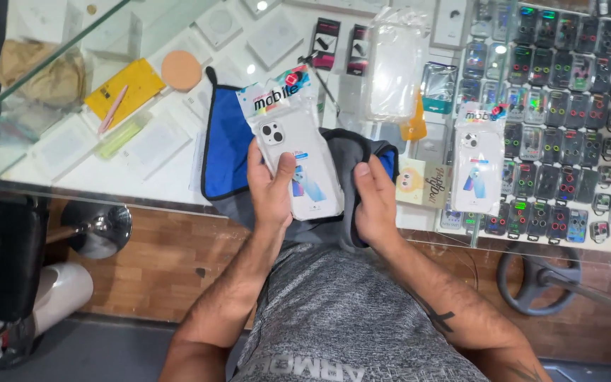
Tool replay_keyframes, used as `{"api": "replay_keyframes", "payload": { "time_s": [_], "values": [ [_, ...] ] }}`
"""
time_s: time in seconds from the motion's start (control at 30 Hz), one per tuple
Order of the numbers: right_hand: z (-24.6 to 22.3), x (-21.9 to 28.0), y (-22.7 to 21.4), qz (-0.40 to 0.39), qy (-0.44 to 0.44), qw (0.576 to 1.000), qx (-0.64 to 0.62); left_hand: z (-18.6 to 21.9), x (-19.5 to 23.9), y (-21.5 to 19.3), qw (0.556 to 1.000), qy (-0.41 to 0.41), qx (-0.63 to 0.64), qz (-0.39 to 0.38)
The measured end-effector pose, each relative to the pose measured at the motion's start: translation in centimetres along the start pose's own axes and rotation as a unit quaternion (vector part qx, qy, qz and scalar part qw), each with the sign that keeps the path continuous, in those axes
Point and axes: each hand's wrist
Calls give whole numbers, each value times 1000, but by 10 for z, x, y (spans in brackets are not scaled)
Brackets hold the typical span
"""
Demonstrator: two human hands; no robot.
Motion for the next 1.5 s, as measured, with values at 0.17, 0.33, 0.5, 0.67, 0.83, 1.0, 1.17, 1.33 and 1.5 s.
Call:
{"api": "replay_keyframes", "payload": {
  "time_s": [0.17,0.33,0.5,0.67,0.83,1.0,1.17,1.33,1.5],
  "values": [
    [-11,8,3,-53,5,998,37,15,3,17,998,9,-66,-2],
    [-19,15,33,-148,-65,986,51,23,6,31,983,-128,134,-16],
    [-7,6,36,-234,-269,918,173,24,9,38,939,-202,275,-46],
    [-11,-13,40,-245,-305,890,234,6,30,21,938,-184,256,-147],
    [-26,-44,44,-177,-256,927,208,-11,52,21,964,-149,137,-174],
    [-24,-24,52,-167,-256,926,223,-26,44,9,955,-163,174,-178],
    [0,13,51,-274,-258,902,210,-13,39,8,929,-193,282,-139],
    [-28,-31,56,-256,-279,890,255,20,48,26,926,-236,264,-129],
    [-28,-31,60,-197,-272,907,253,22,38,24,921,-248,272,-132]
  ]
}}
Point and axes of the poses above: each hand's wrist, its own x-axis away from the middle knuckle, its own y-axis out of the palm, z = x × y, and after that the axes turned 13 degrees about -x, right-handed
